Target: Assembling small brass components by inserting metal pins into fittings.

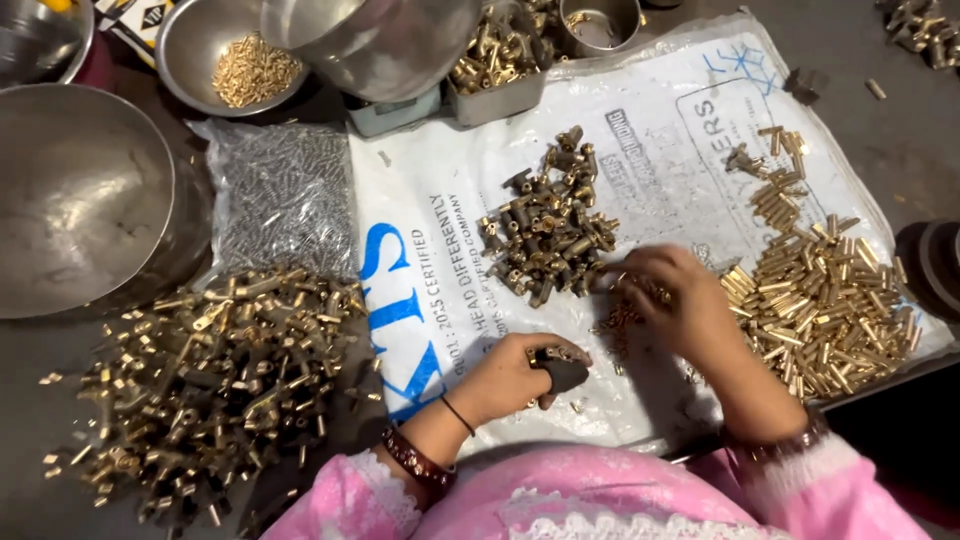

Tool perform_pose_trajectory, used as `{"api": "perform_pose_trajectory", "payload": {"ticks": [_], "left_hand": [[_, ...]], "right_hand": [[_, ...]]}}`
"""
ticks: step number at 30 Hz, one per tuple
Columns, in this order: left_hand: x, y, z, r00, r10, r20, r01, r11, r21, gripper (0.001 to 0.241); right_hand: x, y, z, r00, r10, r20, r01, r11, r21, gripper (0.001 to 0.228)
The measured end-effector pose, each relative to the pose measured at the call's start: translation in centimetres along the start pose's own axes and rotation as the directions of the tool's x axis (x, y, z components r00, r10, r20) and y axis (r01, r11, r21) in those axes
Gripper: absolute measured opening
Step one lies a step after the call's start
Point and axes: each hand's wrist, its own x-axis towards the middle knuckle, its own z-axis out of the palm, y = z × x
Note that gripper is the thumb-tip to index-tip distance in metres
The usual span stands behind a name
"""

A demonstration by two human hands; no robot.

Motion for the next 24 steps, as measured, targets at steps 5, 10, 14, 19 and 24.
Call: {"api": "perform_pose_trajectory", "payload": {"ticks": [5,10,14,19,24], "left_hand": [[-0.7,1.1,0.4,0.996,0.068,-0.064,-0.073,0.995,-0.071,0.043],[-0.3,0.6,-2.1,0.909,0.271,-0.317,-0.28,0.96,0.019,0.043],[-0.4,1.8,-1.3,0.852,-0.164,-0.498,0.164,0.985,-0.044,0.03],[1.4,0.4,2.1,0.944,-0.173,-0.282,0.191,0.981,0.036,0.031],[1.0,1.1,1.4,0.97,-0.184,-0.156,0.169,0.98,-0.1,0.026]], "right_hand": [[0.5,0.2,1.0,0.992,-0.101,0.073,0.116,0.963,-0.245,0.029],[-0.3,1.5,0.0,0.998,0.036,0.046,-0.03,0.992,-0.122,0.02],[-1.6,1.6,-1.6,0.89,0.442,0.113,-0.436,0.75,0.498,0.019],[-4.3,0.7,2.5,0.846,0.265,0.462,-0.523,0.579,0.626,0.019],[-3.9,-0.3,0.4,0.904,0.25,0.346,-0.427,0.541,0.725,0.022]]}}
